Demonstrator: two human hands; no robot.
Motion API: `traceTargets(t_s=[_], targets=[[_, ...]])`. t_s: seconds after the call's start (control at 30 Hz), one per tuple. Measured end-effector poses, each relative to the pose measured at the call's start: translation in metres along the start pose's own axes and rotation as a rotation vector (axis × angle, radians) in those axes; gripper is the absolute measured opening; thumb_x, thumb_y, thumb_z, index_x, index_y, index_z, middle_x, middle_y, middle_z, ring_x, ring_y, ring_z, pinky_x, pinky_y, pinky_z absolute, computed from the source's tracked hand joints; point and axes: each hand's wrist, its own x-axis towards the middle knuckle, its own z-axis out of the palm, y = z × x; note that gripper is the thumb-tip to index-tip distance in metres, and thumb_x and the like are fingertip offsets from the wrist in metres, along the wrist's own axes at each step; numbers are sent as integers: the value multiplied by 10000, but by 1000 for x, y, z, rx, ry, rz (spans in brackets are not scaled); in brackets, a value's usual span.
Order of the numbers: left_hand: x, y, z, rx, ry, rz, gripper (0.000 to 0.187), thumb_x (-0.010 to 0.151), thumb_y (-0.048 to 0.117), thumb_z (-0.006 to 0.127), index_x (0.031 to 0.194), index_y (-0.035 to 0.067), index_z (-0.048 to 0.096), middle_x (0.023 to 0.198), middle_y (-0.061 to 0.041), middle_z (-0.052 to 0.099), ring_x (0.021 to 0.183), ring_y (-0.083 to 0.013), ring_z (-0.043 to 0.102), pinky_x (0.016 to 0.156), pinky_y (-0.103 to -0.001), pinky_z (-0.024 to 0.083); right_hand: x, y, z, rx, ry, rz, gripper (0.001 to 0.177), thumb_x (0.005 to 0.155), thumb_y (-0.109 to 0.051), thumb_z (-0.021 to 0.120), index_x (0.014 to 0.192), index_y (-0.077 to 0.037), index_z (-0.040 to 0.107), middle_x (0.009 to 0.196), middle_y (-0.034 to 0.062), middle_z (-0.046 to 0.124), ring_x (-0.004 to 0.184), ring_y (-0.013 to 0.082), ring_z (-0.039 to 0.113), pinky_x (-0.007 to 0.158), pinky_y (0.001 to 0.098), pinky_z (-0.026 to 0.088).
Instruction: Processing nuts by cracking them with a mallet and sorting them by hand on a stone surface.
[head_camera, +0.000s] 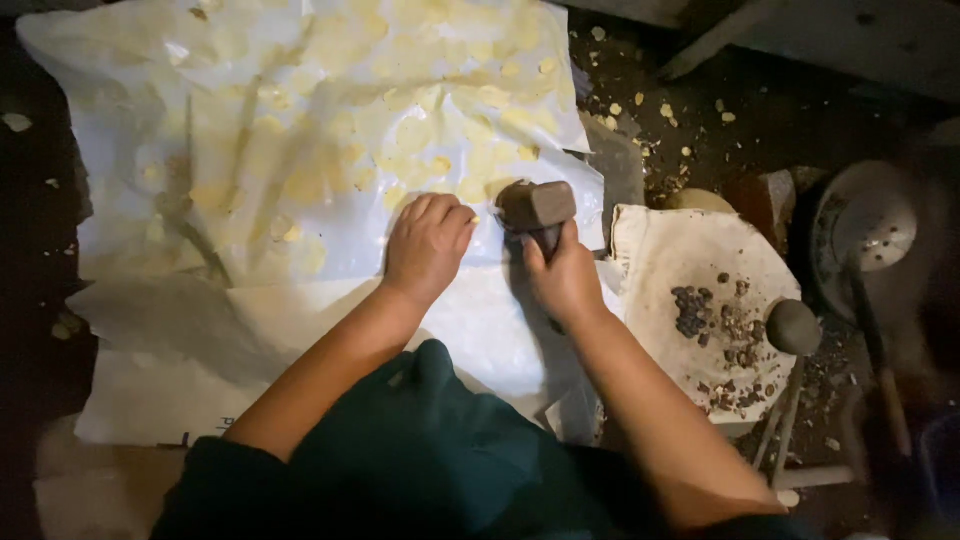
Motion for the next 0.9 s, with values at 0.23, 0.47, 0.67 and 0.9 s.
traceTargets(t_s=[0.23,0.47,0.67,0.9], targets=[[1,13,10,32,-57,-113,209,762,259,833,920,182,719,1012,-34,636,1030,-281,603,865,-447,468,-34,-63,-72,150,124,-57,344,967,-369,716,1072,-63,601,863,286,698,871,533,693,684,592,507],[-6,-3,-16,128,-1,-1,44,954,168,640,985,144,660,1007,-57,604,1035,-286,627,850,-411,490,-6,17,27,-138,277,-255,447,898,-326,724,1106,51,604,887,385,689,922,588,673,803,655,491],[-35,-10,-20,142,-63,-64,87,1004,241,623,1053,170,633,1046,-46,603,1047,-301,622,840,-434,509,-25,-13,16,-101,-85,-45,526,975,-421,646,1241,-12,448,1062,378,662,1033,579,656,864,652,530],[-29,-16,-22,184,-17,-92,220,933,284,740,1123,215,654,1098,-29,578,1096,-299,595,857,-442,510,-58,6,55,-104,211,-908,451,759,-110,771,1176,-54,610,1235,172,576,1185,412,602,993,466,504]])
